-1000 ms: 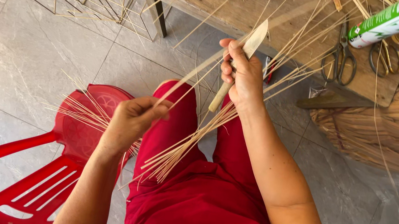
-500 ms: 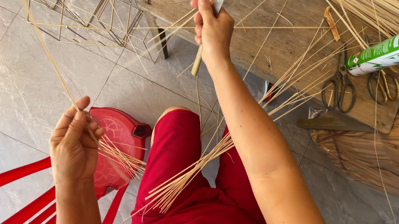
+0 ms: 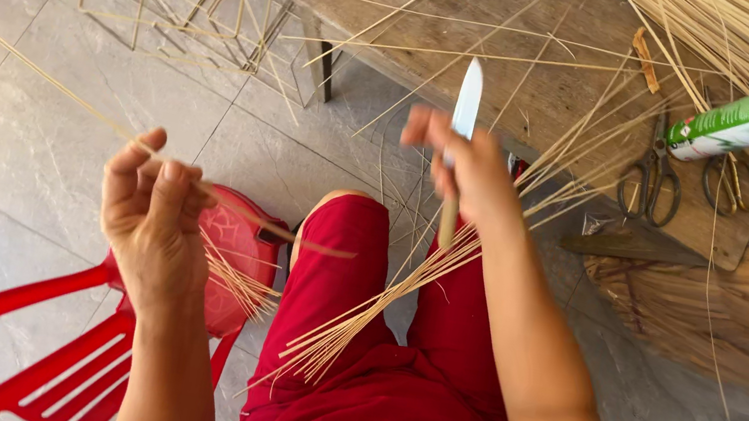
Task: The person trims and aligns thin bamboo sticks using a knife, then uses a blowtorch to heat individual sticks. The person works on a tiled floor with a wooden table nearby, handling the sticks one at a time.
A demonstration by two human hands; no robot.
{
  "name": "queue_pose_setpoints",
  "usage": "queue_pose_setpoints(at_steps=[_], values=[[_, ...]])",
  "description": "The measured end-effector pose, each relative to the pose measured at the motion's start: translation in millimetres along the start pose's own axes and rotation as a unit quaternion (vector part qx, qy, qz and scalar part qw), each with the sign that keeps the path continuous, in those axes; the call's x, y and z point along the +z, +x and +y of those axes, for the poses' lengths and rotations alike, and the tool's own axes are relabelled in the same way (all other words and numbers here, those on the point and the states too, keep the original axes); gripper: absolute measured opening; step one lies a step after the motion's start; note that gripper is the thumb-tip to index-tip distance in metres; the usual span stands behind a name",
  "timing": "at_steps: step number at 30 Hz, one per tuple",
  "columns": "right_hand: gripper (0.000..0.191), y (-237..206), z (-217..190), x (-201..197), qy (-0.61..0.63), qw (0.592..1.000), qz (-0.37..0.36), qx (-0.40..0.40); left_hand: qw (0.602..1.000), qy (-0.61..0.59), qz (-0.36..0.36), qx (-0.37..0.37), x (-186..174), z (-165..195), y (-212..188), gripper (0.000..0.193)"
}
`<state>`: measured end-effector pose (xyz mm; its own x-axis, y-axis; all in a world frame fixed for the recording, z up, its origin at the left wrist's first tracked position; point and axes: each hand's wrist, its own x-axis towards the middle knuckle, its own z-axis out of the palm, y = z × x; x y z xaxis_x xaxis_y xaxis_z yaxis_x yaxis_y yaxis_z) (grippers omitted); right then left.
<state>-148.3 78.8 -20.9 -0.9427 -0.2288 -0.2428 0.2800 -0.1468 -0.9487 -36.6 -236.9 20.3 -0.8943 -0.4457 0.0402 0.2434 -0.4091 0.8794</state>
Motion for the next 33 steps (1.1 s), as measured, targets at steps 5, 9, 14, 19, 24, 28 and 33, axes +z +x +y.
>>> queue_pose_setpoints(at_steps=[5,9,14,19,24,28,33], values=[[0.044,-126.3,-0.1,33.6,-0.106,0.992,-0.070,-0.005,0.997,-0.074,-0.023,-0.005,25.6,-0.6,0.2,0.028],[0.026,-168.0,5.3,27.7,-0.174,0.983,0.040,-0.035,0.987,-0.135,-0.051,-0.066,49.0,-35.9,-14.5,0.026],[0.007,-196.0,1.8,-11.2,-0.384,0.902,0.165,-0.110,0.988,-0.119,-0.071,-0.075,58.1,-73.4,-47.4,0.022],[0.009,-212.4,-16.5,-30.4,-0.408,0.876,0.213,-0.146,0.937,0.215,-0.167,-0.221,47.9,-57.7,-67.4,0.019],[0.015,-219.7,-43.0,-7.5,-0.501,0.820,0.178,-0.211,0.864,0.386,-0.245,0.209,69.6,-16.6,-107.0,0.020],[0.021,-227.8,-62.7,24.6,-0.561,0.769,0.126,-0.279,0.801,0.390,-0.330,0.312,105.2,2.8,-133.5,0.037],[0.025,-229.8,-74.6,37.3,-0.417,0.841,0.089,-0.333,0.773,0.426,-0.353,0.310,120.3,14.6,-131.4,0.039]])
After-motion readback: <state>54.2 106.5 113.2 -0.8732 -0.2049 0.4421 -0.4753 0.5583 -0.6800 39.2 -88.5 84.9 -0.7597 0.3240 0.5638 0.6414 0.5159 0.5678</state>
